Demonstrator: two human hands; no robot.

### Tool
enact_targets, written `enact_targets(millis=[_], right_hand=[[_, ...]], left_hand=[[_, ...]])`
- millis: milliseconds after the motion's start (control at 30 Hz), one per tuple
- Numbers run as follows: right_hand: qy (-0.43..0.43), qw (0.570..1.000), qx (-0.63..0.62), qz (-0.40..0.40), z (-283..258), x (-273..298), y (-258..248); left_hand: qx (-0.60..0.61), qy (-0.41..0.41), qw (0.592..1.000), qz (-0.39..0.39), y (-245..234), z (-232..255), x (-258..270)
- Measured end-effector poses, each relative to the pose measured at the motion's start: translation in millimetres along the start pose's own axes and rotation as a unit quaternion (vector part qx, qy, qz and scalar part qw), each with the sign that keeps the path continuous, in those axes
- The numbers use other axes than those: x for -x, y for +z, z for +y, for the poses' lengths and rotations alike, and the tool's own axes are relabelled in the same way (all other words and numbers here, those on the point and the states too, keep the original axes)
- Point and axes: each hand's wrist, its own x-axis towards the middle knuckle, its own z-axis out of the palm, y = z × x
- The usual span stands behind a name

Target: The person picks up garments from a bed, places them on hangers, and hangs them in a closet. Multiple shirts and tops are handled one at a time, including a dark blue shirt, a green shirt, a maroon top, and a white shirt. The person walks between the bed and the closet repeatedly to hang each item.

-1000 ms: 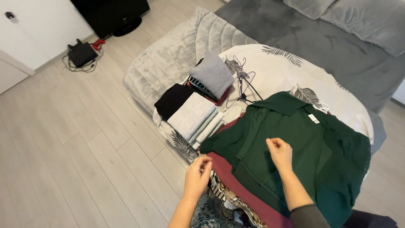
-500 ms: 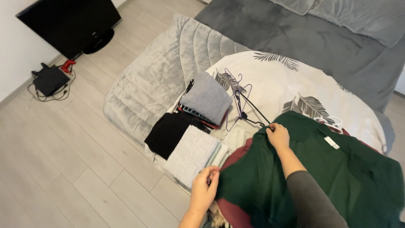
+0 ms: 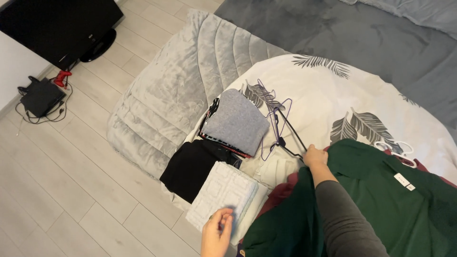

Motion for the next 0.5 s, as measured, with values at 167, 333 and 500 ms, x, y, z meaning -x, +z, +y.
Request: enact_targets(millis=[167, 333, 500], right_hand=[[-0.067, 0.960, -0.273, -0.001, -8, 3, -6], [-0.053, 0.920, -0.385, 0.052, 5, 99, -49], [-0.109, 0.711, -0.692, 0.052, 50, 184, -34]], left_hand=[[-0.001, -0.024, 0.999, -0.023, -2, 33, -9], [0.014, 0.012, 1.000, -0.026, 0, 54, -8], [0.071, 0.007, 0.997, -0.033, 16, 66, 1]])
